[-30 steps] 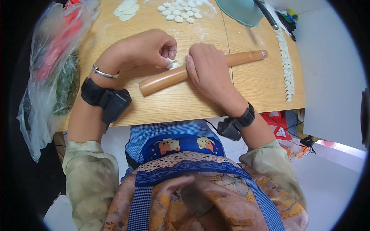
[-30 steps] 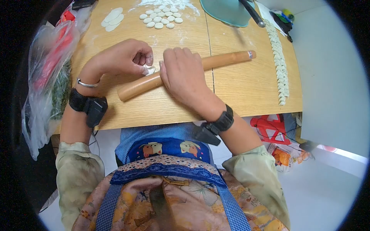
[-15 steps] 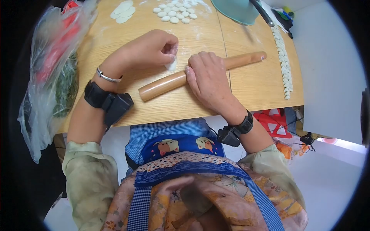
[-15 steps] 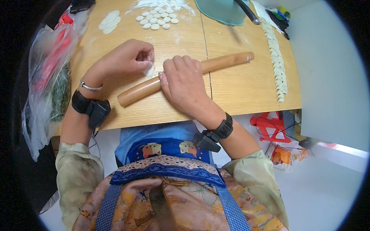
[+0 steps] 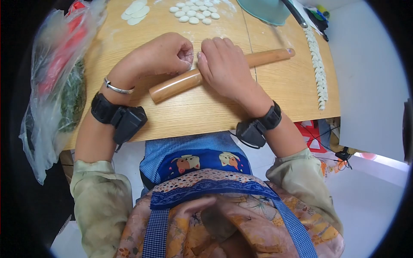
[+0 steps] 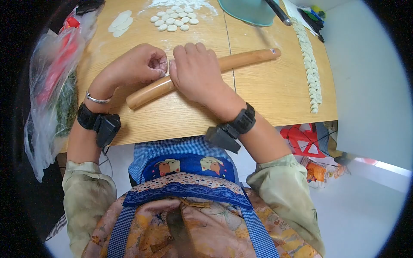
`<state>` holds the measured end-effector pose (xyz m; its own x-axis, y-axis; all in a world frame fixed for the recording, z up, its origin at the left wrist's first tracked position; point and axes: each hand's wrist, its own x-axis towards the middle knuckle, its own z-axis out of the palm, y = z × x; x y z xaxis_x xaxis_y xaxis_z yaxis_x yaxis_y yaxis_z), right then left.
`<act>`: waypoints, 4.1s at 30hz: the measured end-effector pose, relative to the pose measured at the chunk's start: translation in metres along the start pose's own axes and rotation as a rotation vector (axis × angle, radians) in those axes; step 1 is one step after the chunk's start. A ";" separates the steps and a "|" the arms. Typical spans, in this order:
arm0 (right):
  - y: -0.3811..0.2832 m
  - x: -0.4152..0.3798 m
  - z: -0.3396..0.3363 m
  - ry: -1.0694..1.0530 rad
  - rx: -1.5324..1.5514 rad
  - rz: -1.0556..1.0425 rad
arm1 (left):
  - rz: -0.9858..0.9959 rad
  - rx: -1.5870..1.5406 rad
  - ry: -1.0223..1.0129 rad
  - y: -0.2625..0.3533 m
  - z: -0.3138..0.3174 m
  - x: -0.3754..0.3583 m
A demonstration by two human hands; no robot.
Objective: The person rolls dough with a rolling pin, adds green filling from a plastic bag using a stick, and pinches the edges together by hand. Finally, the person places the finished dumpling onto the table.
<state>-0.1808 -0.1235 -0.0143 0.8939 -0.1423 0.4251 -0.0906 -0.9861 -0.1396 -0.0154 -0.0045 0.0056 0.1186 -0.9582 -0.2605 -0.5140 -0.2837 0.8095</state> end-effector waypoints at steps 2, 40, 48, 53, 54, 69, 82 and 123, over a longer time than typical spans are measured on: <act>0.005 0.009 0.008 0.011 0.013 -0.009 | 0.092 0.043 0.055 -0.003 0.000 0.001; -0.022 -0.059 -0.028 -0.001 0.017 0.032 | 0.192 -0.121 0.070 -0.016 0.003 0.007; -0.020 -0.045 -0.028 -0.021 0.013 0.025 | 0.065 -0.083 0.099 -0.005 0.001 0.002; -0.002 -0.011 -0.008 0.013 0.001 -0.014 | 0.092 0.095 0.104 -0.003 -0.003 0.000; 0.002 -0.003 -0.003 0.018 -0.004 -0.023 | 0.091 0.094 0.107 -0.003 -0.003 0.000; -0.017 -0.031 -0.027 -0.102 0.059 0.029 | 0.144 0.101 0.158 -0.012 -0.002 0.004; -0.027 -0.059 -0.026 -0.033 0.007 0.056 | 0.162 0.083 0.063 -0.003 0.001 0.003; -0.020 -0.058 -0.033 -0.102 0.070 0.025 | 0.278 0.021 0.229 -0.014 0.007 0.010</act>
<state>-0.2459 -0.0986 -0.0067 0.9322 -0.1533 0.3279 -0.0854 -0.9734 -0.2125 -0.0131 -0.0095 -0.0124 0.1584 -0.9828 0.0946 -0.5702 -0.0128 0.8214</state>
